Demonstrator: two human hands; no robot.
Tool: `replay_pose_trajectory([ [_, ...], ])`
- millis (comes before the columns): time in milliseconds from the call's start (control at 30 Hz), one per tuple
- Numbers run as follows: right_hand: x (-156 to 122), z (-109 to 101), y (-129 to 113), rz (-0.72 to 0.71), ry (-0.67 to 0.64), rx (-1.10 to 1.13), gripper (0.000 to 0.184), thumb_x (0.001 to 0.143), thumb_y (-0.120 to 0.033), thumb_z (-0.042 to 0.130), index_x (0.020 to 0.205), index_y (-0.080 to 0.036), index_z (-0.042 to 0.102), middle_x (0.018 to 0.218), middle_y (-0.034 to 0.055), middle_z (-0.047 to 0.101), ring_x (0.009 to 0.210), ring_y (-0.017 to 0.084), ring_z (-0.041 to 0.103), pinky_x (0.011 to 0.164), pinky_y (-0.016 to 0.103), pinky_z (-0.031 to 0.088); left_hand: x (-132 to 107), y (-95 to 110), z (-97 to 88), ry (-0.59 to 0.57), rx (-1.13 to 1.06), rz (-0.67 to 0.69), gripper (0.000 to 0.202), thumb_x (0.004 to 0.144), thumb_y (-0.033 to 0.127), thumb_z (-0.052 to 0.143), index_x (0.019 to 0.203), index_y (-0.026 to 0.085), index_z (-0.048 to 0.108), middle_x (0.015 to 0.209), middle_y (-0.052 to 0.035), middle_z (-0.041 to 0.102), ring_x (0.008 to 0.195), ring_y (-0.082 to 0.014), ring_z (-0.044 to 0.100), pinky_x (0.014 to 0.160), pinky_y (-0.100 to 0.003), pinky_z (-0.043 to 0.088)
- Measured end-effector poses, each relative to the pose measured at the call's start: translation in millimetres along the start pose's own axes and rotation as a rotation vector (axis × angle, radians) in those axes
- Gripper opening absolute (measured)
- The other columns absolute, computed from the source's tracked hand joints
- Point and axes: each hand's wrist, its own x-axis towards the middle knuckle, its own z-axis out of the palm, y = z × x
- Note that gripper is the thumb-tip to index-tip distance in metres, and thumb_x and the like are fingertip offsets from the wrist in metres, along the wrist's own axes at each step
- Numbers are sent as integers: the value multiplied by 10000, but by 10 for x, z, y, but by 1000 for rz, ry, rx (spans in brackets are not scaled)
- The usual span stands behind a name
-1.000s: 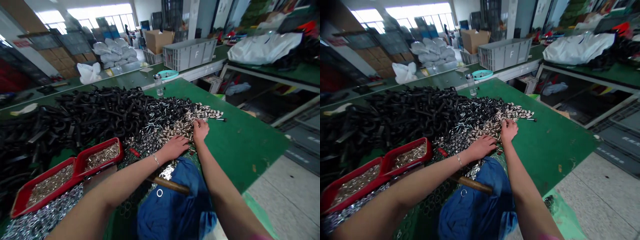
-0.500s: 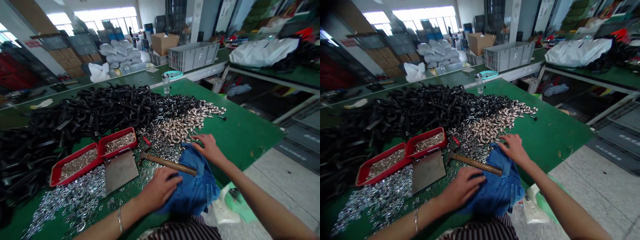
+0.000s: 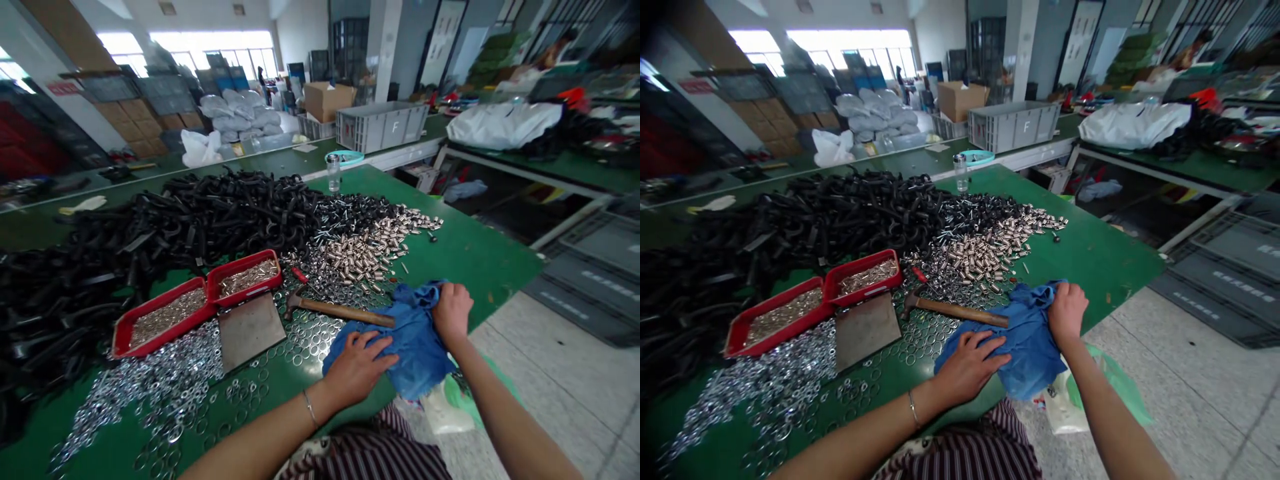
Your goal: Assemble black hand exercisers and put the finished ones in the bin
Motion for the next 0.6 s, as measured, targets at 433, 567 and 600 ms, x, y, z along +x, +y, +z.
replay_pose_trajectory([
  [433, 1033, 114, -666, -309, -61, 200, 286, 921, -230, 410, 1072, -127, 630, 968, 158, 625, 969, 295, 520, 856, 438, 400, -215, -65, -206, 103, -174, -144, 466, 975, 303, 494, 1438, 277, 449, 1562, -66, 379, 1394, -280, 355, 1106, -512, 357],
  [567, 795, 134, -1342, -610, -164, 291, 231, 906, -260, 518, 1076, -208, 664, 1068, 117, 639, 1032, 271, 532, 911, 395, 396, -729, 10, -417, 129, -254, -281, 435, 981, 255, 465, 1416, 245, 462, 1478, -103, 476, 1333, -266, 432, 1089, -507, 390],
  [600, 729, 170, -1539, -681, -202, 308, 199, 884, -251, 555, 1037, -224, 679, 1045, 99, 647, 1011, 259, 544, 900, 371, 403, -823, 13, -466, 117, -270, -304, 413, 985, 252, 456, 1397, 246, 482, 1443, -101, 511, 1302, -259, 462, 1080, -497, 401],
])
